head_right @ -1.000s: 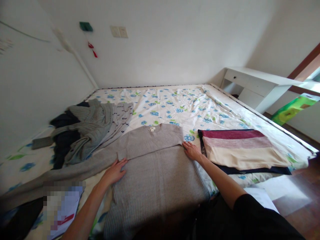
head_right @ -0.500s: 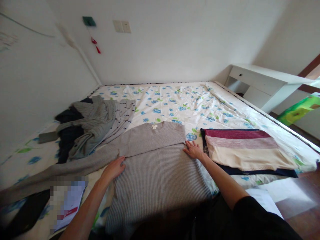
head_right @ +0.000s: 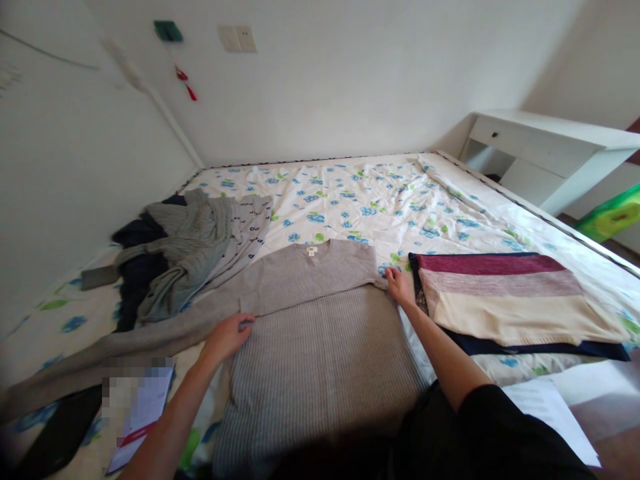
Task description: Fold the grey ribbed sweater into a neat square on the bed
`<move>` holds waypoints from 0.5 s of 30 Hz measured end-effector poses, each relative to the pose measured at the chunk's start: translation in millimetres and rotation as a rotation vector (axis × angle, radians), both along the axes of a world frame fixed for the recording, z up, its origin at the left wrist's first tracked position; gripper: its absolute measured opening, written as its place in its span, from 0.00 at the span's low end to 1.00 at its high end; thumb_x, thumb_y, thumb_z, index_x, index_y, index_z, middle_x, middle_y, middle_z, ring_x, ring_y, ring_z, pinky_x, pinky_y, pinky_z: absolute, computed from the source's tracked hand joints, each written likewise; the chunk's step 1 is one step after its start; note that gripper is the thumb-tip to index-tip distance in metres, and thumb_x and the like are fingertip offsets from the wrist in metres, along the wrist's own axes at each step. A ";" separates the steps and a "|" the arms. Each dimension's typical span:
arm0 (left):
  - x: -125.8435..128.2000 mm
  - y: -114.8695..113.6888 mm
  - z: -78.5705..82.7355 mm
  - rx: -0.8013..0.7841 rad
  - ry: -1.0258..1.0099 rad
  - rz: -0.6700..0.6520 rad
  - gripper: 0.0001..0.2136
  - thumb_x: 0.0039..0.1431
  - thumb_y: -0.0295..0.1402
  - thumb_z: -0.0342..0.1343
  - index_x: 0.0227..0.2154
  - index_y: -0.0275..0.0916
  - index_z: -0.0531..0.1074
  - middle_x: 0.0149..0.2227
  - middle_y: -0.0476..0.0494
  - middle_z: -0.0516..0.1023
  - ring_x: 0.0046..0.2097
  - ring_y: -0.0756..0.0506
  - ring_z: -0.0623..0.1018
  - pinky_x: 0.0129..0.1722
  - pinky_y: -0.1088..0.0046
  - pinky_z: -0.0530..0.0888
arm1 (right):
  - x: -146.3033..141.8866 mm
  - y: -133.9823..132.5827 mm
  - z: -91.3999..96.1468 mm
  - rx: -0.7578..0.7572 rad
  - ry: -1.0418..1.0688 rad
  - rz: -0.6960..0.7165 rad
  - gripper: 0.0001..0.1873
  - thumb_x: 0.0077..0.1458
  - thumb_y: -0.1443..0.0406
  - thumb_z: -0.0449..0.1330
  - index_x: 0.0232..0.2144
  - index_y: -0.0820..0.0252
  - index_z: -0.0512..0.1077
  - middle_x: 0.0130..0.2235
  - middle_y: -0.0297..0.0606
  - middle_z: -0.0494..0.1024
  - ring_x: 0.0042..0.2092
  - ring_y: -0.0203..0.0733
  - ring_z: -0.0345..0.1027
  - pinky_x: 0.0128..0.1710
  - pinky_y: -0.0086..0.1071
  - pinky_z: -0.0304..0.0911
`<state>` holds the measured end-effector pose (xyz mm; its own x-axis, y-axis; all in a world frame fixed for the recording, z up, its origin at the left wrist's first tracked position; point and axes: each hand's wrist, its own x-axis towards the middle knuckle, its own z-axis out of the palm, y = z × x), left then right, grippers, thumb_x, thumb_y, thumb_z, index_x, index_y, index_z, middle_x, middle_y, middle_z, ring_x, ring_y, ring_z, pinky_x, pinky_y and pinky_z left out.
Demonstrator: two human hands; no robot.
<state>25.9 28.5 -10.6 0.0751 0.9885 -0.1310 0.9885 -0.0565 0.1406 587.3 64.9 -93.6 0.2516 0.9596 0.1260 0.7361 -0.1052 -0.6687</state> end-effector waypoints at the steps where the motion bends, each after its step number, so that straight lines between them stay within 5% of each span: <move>1: -0.3 8.0 4.6 0.035 -0.017 0.027 0.19 0.70 0.35 0.52 0.53 0.44 0.86 0.58 0.41 0.90 0.59 0.36 0.87 0.63 0.63 0.77 | 4.4 0.5 -3.3 0.006 0.014 -0.002 0.33 0.79 0.50 0.42 0.56 0.60 0.82 0.49 0.52 0.88 0.50 0.57 0.82 0.54 0.44 0.74; 3: 2.3 31.3 14.4 0.110 -0.035 0.088 0.19 0.73 0.38 0.50 0.53 0.44 0.86 0.54 0.40 0.91 0.56 0.36 0.87 0.58 0.63 0.78 | 11.2 -0.8 -11.0 0.031 -0.027 -0.003 0.27 0.76 0.52 0.49 0.53 0.59 0.83 0.49 0.52 0.88 0.51 0.58 0.81 0.57 0.46 0.72; 7: 21.3 101.4 26.9 0.174 -0.063 0.134 0.21 0.75 0.39 0.51 0.62 0.41 0.81 0.62 0.37 0.87 0.62 0.36 0.84 0.61 0.65 0.76 | 15.8 -5.5 -29.3 0.119 -0.232 0.039 0.22 0.74 0.58 0.51 0.54 0.60 0.82 0.52 0.55 0.87 0.54 0.60 0.77 0.61 0.51 0.67; 12: 51.6 192.8 20.9 0.151 -0.028 0.120 0.29 0.78 0.45 0.52 0.72 0.30 0.71 0.71 0.22 0.78 0.70 0.33 0.77 0.67 0.61 0.71 | 15.9 -3.3 -45.9 0.167 -0.277 0.068 0.22 0.75 0.57 0.49 0.55 0.59 0.80 0.50 0.54 0.86 0.52 0.61 0.76 0.61 0.52 0.66; 15: 63.1 232.7 12.6 0.130 -0.023 0.132 0.29 0.79 0.48 0.50 0.71 0.33 0.73 0.71 0.23 0.78 0.70 0.31 0.77 0.66 0.60 0.71 | 15.9 -0.8 -50.6 0.172 -0.286 0.050 0.21 0.75 0.57 0.50 0.54 0.57 0.79 0.50 0.52 0.86 0.53 0.61 0.75 0.60 0.52 0.67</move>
<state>88.9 261.1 2.0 -0.0544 0.9985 -0.0013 0.9851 0.0539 0.1635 603.2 64.1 -144.2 0.1364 0.9284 0.3457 0.8977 0.0318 -0.4395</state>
